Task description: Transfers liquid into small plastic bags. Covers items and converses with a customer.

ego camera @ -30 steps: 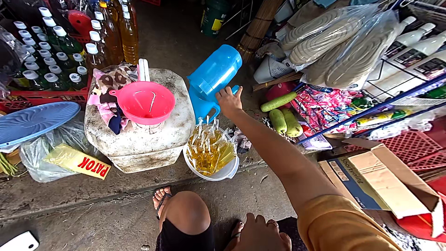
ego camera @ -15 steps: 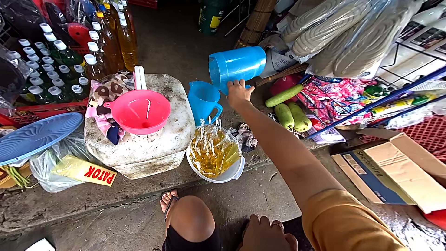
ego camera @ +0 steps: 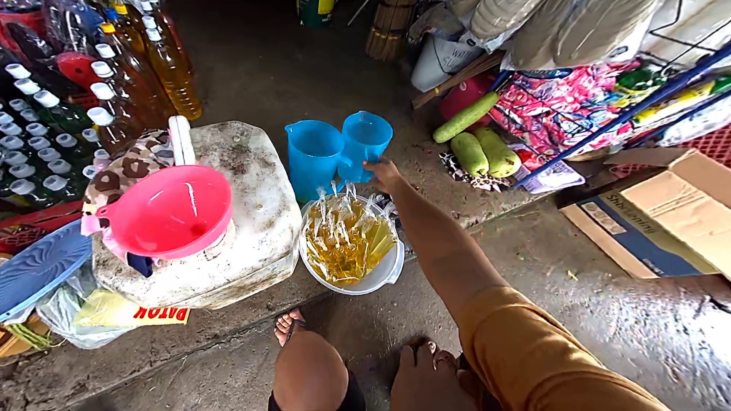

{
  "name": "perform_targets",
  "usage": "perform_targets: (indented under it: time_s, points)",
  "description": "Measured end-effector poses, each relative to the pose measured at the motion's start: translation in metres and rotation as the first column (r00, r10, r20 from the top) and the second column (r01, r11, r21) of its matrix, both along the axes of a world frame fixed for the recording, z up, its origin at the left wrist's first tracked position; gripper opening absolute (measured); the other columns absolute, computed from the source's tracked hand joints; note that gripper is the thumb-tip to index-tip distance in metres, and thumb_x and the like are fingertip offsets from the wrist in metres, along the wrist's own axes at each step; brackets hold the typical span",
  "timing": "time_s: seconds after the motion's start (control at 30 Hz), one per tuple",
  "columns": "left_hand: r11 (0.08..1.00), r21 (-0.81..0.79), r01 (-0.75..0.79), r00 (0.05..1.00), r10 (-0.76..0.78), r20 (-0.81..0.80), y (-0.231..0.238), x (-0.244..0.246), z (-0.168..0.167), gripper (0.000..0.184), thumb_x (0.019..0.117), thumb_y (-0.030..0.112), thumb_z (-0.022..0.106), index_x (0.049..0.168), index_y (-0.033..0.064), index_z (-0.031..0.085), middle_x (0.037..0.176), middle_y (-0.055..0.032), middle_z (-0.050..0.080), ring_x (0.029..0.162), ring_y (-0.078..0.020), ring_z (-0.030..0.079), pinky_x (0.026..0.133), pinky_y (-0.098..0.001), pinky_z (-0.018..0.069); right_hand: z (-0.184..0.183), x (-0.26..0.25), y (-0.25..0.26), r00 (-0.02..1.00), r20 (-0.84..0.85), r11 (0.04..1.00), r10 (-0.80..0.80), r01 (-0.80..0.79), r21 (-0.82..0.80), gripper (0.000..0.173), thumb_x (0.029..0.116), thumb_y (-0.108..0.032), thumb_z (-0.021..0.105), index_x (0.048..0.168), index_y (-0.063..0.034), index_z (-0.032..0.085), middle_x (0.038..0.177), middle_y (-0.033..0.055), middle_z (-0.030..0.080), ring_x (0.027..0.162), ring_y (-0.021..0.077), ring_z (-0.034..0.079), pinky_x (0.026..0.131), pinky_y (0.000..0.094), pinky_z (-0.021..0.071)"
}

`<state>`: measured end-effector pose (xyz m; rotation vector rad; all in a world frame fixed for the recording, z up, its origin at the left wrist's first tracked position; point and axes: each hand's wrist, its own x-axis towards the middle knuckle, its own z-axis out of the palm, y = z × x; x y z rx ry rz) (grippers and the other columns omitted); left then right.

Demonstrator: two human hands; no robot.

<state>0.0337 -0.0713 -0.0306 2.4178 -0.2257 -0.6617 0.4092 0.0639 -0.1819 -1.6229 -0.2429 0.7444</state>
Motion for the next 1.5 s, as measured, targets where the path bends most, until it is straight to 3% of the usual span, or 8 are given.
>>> perform_targets:
  time_s: [0.37,0.5,0.67,0.9,1.07,1.2,1.37,1.5]
  points:
    - [0.990,0.017,-0.136,0.991,0.137,-0.006,-0.005,0.006,-0.016,0.046,0.1020,0.038,0.059,0.132,0.0041,0.065,0.134,-0.0227,0.063,0.128,-0.0409,0.057,0.105,-0.0581,0.0436,0.007,0.029,-0.076,0.960,0.227,0.938,0.161,-0.078,-0.338,0.057,0.1024,-0.044,0.060,0.141,-0.0020,0.056,0.140,0.0222,0.058,0.125,0.0371,0.058,0.102,0.0575,0.0484]
    - [0.989,0.095,-0.110,0.987,0.120,-0.108,-0.004,0.017,-0.013,0.051,0.1049,0.041,0.054,0.140,0.0037,0.059,0.137,-0.0232,0.060,0.130,-0.0406,0.055,0.109,-0.0552,0.0409,0.015,-0.017,-0.135,0.962,-0.009,0.857,0.273,-0.247,-0.453,0.065,0.1054,-0.056,0.046,0.140,-0.0023,0.056,0.128,0.0204,0.064,0.117,0.0362,0.061,0.098,0.0571,0.0481]
    - [0.976,0.102,-0.193,0.975,0.203,-0.095,-0.009,0.019,-0.020,0.047,0.1033,0.039,0.058,0.132,0.0022,0.063,0.130,-0.0246,0.062,0.128,-0.0410,0.056,0.108,-0.0570,0.0414,-0.050,-0.083,-0.199,0.805,-0.282,0.710,0.522,-0.593,-0.379,0.079,0.1039,-0.067,0.035,0.128,0.0030,0.062,0.113,0.0220,0.070,0.103,0.0366,0.067,0.085,0.0610,0.0501]
    - [0.938,0.251,-0.239,0.931,0.295,-0.217,-0.009,0.036,-0.034,0.053,0.1050,0.041,0.056,0.142,0.0041,0.056,0.143,-0.0231,0.055,0.138,-0.0384,0.049,0.113,-0.0581,0.0370,-0.022,-0.125,-0.176,0.919,-0.328,0.818,0.219,-0.356,-0.453,0.080,0.0924,-0.056,0.070,0.150,-0.0054,0.046,0.141,0.0237,0.057,0.128,0.0405,0.054,0.100,0.0636,0.0432]
    - [0.939,0.186,-0.290,0.907,0.332,-0.261,0.007,0.031,-0.065,0.049,0.1043,0.037,0.059,0.137,0.0016,0.059,0.139,-0.0227,0.059,0.133,-0.0377,0.054,0.111,-0.0593,0.0416,-0.014,-0.114,-0.182,0.948,0.031,0.822,0.317,-0.258,-0.507,0.081,0.0915,-0.061,0.068,0.140,0.0036,0.057,0.146,0.0294,0.052,0.141,0.0450,0.043,0.117,0.0640,0.0299]
    - [0.936,0.043,-0.349,0.907,0.349,-0.235,0.024,0.011,-0.056,0.042,0.1035,0.027,0.062,0.130,-0.0044,0.062,0.125,-0.0245,0.066,0.118,-0.0345,0.064,0.107,-0.0527,0.0476,-0.023,-0.096,-0.177,0.892,0.261,0.829,0.369,-0.190,-0.525,0.088,0.0923,-0.069,0.060,0.155,-0.0090,0.044,0.163,0.0229,0.032,0.150,0.0498,0.024,0.113,0.0741,0.0245]
    - [0.871,0.218,-0.440,0.838,0.485,-0.249,0.052,0.017,-0.009,0.041,0.1058,0.027,0.058,0.133,-0.0029,0.060,0.131,-0.0219,0.064,0.123,-0.0314,0.062,0.110,-0.0495,0.0453,-0.020,-0.102,-0.165,0.817,0.339,0.839,0.466,-0.287,-0.462,0.079,0.0967,-0.064,0.058,0.163,-0.0292,0.031,0.171,0.0100,0.021,0.153,0.0497,0.015,0.111,0.0816,0.0129]
    - [0.762,0.401,-0.509,0.792,0.597,-0.128,0.093,0.064,-0.001,0.045,0.1062,0.032,0.057,0.137,-0.0006,0.058,0.140,-0.0226,0.058,0.132,-0.0339,0.055,0.113,-0.0512,0.0411,-0.021,-0.114,-0.144,0.685,0.461,0.805,0.564,-0.332,-0.491,0.082,0.0935,-0.067,0.060,0.162,-0.0287,0.034,0.171,0.0048,0.021,0.156,0.0445,0.010,0.114,0.0811,0.0018]
